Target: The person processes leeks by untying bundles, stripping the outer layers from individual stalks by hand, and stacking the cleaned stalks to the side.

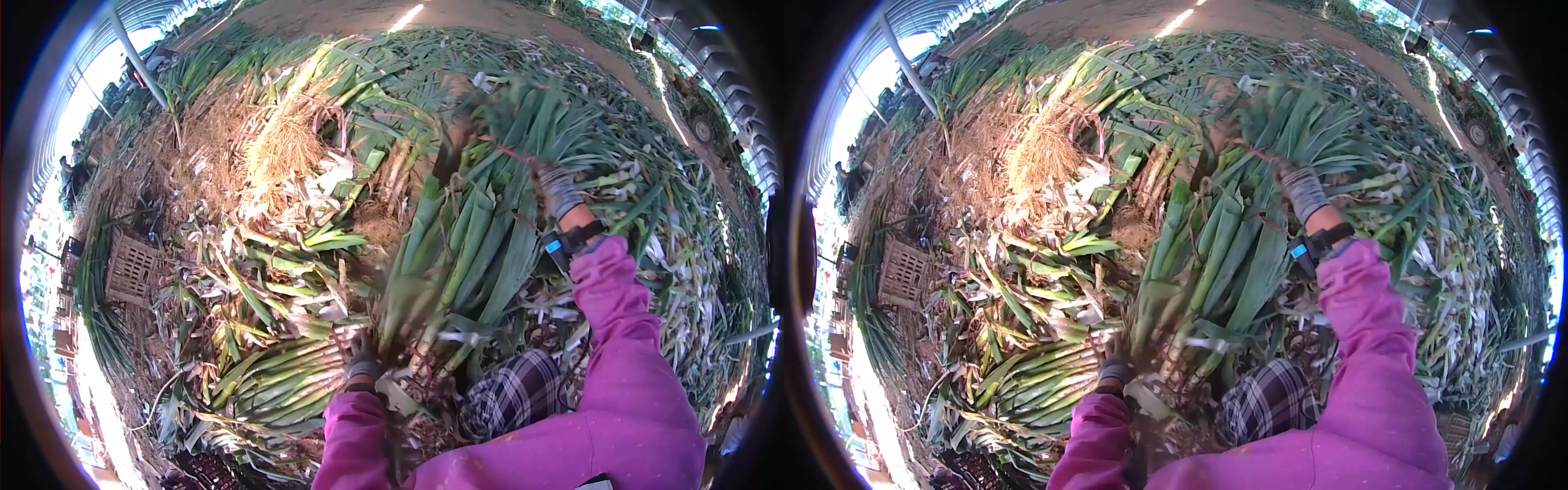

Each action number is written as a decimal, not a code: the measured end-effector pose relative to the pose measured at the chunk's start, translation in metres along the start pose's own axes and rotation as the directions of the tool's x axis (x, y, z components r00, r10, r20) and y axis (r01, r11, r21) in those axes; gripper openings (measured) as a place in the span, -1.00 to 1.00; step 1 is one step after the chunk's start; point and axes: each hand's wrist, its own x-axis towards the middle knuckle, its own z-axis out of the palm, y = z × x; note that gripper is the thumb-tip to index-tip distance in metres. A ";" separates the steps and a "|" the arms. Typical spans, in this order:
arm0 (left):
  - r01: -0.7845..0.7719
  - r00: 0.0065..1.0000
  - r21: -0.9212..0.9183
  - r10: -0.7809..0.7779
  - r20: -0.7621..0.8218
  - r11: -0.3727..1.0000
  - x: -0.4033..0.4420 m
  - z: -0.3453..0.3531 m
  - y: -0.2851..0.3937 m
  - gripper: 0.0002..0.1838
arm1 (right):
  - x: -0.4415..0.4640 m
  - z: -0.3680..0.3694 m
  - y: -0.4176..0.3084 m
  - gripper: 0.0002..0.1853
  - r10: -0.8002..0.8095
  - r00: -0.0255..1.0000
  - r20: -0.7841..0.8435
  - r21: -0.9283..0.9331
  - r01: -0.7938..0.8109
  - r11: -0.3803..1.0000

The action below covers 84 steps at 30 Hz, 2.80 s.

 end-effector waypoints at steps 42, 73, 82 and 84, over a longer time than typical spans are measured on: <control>-0.593 0.789 -0.662 0.166 -0.591 0.458 -0.348 -0.026 0.159 -0.79 | -0.671 -0.341 -0.208 -0.65 -0.671 0.381 -0.637 0.745 0.529 -0.407; 0.331 0.926 -0.661 -0.097 0.365 0.673 -0.428 0.069 -0.003 -0.80 | -0.544 0.249 -0.296 -0.78 -0.629 0.624 0.464 0.785 0.041 0.619; -0.213 0.585 -0.966 -0.772 -0.248 0.149 -0.637 0.115 -0.198 -0.91 | -0.537 0.161 -0.171 -0.33 -0.245 0.238 0.940 -0.050 0.805 0.591; -0.547 0.541 -0.808 -0.829 -0.143 -0.217 -0.639 0.099 -0.184 -0.88 | -0.547 0.132 -0.127 -0.24 -0.319 0.470 0.823 -0.321 0.848 0.422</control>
